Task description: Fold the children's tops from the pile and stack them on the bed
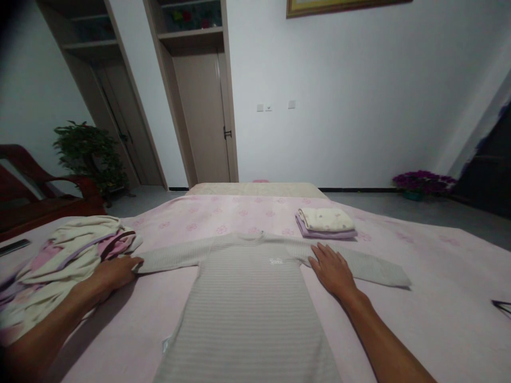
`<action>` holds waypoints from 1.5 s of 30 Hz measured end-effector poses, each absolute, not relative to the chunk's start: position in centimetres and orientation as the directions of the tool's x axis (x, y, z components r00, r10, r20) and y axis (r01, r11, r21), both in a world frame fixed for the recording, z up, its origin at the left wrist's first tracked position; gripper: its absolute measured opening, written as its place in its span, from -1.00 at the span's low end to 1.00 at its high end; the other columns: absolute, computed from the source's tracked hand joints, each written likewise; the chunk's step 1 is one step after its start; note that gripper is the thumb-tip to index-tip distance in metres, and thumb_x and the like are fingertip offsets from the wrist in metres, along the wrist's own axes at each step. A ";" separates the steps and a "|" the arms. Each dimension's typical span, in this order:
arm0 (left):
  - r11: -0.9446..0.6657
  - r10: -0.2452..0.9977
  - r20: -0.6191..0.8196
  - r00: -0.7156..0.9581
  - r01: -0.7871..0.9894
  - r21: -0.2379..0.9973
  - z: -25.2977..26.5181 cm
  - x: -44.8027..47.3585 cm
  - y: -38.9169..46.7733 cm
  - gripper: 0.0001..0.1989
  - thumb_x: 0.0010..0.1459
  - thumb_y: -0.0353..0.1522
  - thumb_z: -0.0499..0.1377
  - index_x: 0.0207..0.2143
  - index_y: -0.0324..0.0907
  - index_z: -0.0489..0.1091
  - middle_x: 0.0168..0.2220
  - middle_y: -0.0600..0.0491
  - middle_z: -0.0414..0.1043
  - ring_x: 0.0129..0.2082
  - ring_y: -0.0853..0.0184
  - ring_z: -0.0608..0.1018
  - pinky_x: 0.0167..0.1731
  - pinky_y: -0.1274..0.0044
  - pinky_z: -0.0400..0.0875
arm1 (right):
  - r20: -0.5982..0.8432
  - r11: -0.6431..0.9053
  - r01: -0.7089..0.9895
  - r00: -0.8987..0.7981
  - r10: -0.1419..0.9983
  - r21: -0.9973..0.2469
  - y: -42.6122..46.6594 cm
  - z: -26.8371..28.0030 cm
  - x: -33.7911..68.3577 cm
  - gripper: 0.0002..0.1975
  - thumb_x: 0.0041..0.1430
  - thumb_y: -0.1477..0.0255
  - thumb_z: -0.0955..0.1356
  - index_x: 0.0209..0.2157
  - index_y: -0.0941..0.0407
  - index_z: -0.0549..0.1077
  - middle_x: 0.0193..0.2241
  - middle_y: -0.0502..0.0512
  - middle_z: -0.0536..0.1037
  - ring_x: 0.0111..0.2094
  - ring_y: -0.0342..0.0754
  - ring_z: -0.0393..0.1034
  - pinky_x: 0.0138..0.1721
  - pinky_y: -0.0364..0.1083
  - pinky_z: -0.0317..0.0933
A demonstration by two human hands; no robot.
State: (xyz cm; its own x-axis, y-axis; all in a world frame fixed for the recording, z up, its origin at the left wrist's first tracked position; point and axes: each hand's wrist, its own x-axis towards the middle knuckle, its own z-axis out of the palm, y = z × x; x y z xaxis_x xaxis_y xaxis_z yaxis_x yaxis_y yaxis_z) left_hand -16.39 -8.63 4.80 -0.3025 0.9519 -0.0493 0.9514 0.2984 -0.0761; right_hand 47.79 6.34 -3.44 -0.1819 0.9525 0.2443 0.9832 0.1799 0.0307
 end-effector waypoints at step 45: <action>0.069 0.998 -0.018 -0.067 0.897 0.437 1.9 3.3 10.1 -0.70 0.14 -0.14 0.17 -0.32 -0.18 0.53 -0.35 0.01 0.58 -0.35 0.27 0.55 -0.40 0.55 0.25 | -0.087 0.330 0.893 -0.372 0.924 -0.307 15.7 3.6 37.8 -0.59 0.38 0.24 0.15 -0.16 0.17 0.52 -0.13 0.25 0.59 -0.16 0.01 0.44 -0.21 -0.11 0.15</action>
State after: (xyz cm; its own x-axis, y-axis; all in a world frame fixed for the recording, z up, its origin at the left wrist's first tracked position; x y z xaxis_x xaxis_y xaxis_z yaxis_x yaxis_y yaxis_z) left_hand 3.25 10.09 1.90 -0.0674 0.9976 -0.0183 0.8967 0.0686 0.4373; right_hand 37.76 15.72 3.63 -0.3717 0.9243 -0.0869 0.8927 0.3302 -0.3066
